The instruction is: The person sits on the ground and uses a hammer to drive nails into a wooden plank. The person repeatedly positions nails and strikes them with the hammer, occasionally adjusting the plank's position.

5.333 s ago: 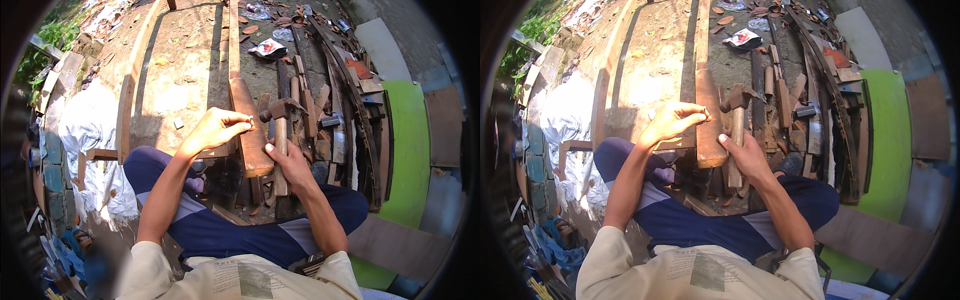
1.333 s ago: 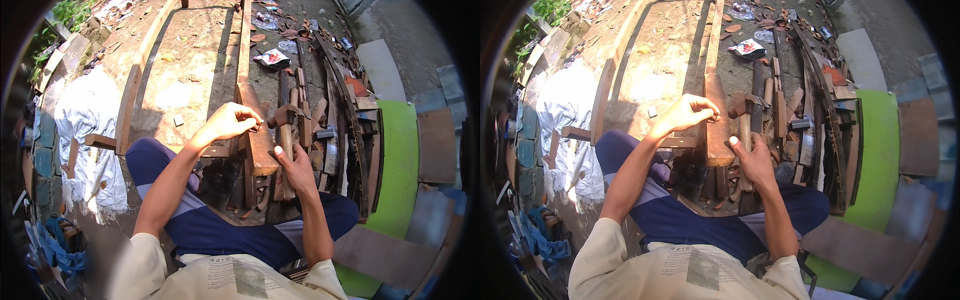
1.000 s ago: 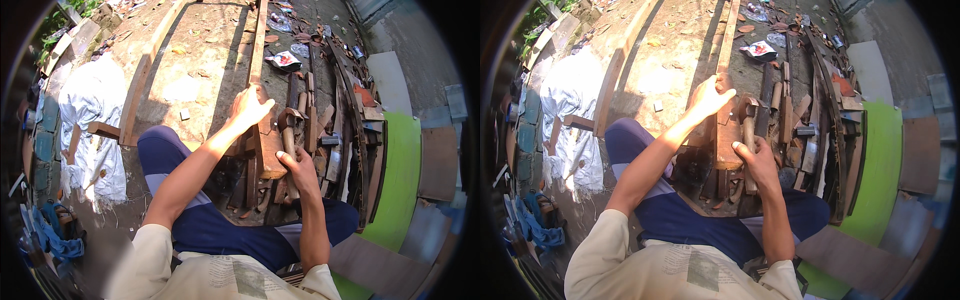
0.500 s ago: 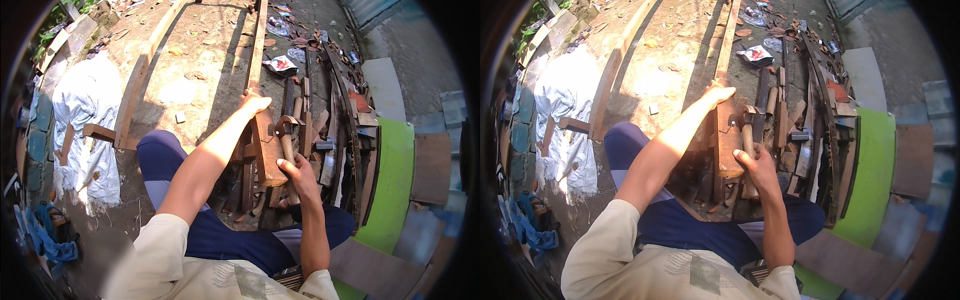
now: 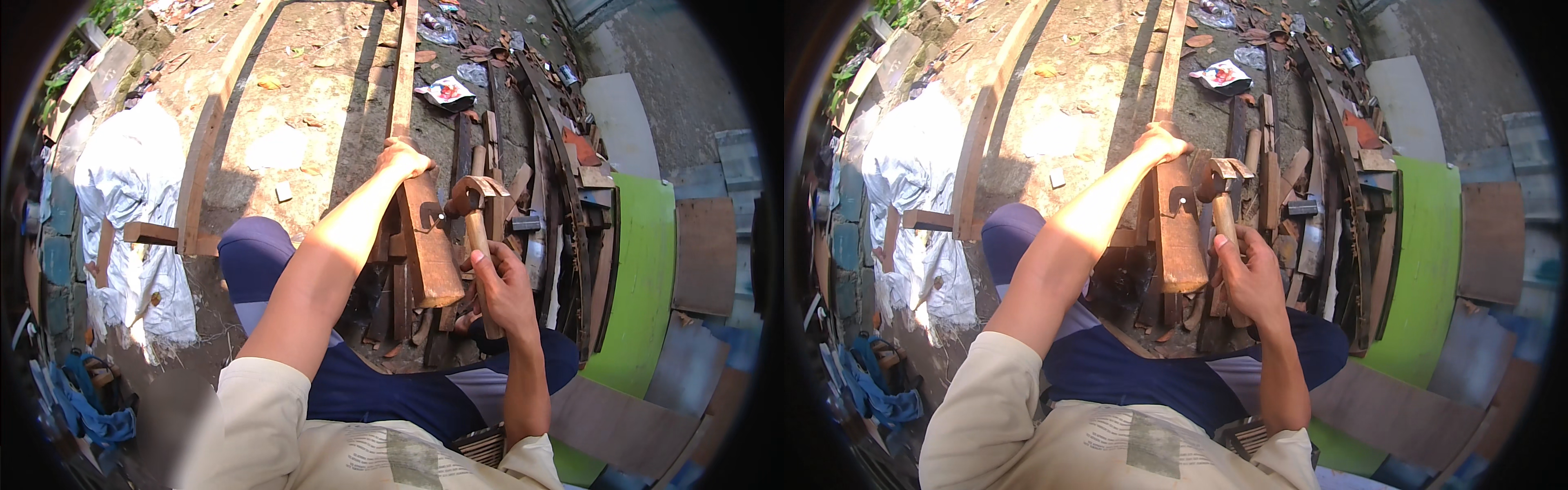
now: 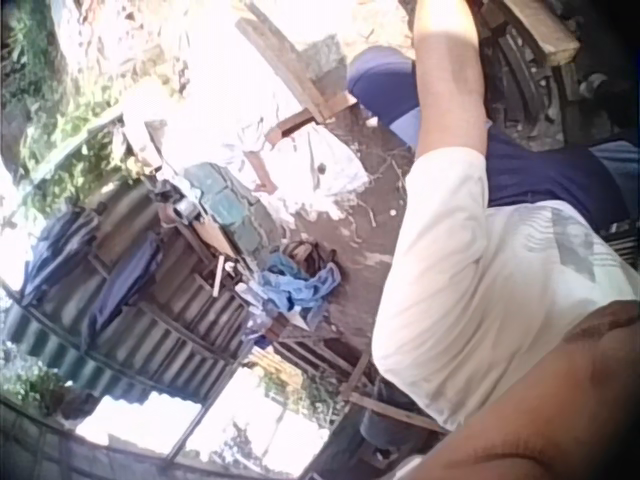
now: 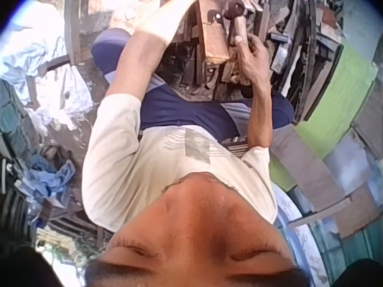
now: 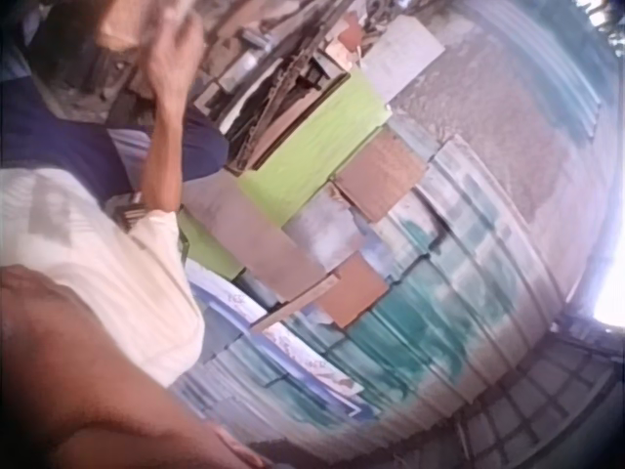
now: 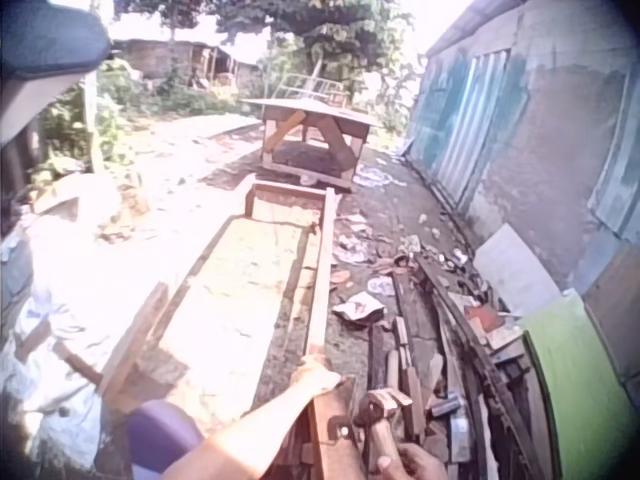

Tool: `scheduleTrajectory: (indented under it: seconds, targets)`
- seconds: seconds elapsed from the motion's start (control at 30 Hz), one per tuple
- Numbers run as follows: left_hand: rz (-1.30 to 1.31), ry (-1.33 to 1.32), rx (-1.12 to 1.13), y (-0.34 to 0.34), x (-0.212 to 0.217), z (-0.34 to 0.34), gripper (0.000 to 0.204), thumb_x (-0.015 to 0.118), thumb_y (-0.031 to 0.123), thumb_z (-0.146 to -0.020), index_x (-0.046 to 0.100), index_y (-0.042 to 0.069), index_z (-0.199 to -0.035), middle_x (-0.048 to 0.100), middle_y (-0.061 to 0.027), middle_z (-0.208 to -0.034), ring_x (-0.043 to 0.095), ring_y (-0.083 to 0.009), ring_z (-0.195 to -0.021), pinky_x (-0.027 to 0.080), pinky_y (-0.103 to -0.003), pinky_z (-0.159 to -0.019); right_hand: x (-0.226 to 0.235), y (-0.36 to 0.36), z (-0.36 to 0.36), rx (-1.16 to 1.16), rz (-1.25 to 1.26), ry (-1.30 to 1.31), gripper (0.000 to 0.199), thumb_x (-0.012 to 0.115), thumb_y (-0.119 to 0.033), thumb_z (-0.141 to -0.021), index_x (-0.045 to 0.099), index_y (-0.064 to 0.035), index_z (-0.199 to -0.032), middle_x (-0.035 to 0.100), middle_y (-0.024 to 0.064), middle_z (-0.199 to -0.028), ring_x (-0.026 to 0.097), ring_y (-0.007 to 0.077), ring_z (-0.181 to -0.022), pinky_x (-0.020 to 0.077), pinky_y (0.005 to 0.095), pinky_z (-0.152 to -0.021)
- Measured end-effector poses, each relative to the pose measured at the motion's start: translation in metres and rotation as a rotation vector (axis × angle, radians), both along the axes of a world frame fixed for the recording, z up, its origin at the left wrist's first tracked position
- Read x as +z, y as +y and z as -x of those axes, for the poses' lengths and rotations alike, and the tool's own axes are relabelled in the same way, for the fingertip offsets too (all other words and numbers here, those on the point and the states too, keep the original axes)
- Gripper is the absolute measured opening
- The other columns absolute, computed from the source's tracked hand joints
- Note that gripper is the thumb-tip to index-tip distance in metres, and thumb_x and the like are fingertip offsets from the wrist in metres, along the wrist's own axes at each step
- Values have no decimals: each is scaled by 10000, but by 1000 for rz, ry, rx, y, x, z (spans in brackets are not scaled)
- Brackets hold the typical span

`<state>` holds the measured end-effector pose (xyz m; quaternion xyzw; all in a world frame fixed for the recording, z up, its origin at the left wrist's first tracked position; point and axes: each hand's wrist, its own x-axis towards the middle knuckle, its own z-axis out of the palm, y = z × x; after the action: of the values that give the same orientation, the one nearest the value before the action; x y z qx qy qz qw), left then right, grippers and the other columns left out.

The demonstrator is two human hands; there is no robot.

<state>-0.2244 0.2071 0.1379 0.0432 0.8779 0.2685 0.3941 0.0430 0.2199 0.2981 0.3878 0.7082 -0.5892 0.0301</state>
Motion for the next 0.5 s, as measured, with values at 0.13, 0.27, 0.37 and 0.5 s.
scheduleTrajectory:
  seconds: [0.13,0.27,0.37,0.5]
  targets:
    - [-3,-11,3,-2,-3,2,1247,868,565,-674,226,-70,-1535,535,-267,-1451,550,-354,-1345,454,-421,-1118,31,-4,-10,-1,116,297,301,465,-201,-1093,511,8,-1305,634,83,-991,590,104,-603,502,245,-486]
    - [6,-19,-22,0,8,-1,1309,864,532,-727,89,-107,-1566,550,-267,-1436,555,-352,-1335,455,-424,-1123,65,-11,-8,-1,43,233,325,445,-185,-1091,482,2,-1354,588,56,-911,558,96,-563,465,243,-474]
    - [14,-8,-49,0,3,4,1341,863,562,-720,74,-113,-1568,545,-268,-1442,553,-356,-1337,454,-429,-1121,74,-11,3,172,-144,-66,334,512,-218,-1074,538,10,-1317,536,11,-743,549,86,-545,447,279,-480]
    - [11,48,-31,2,-7,3,1242,862,558,-672,242,-109,-1516,562,-280,-1414,575,-354,-1316,465,-405,-1104,75,-7,0,309,-281,-142,378,542,-243,-1060,557,35,-1316,613,70,-744,573,128,-562,478,333,-561]
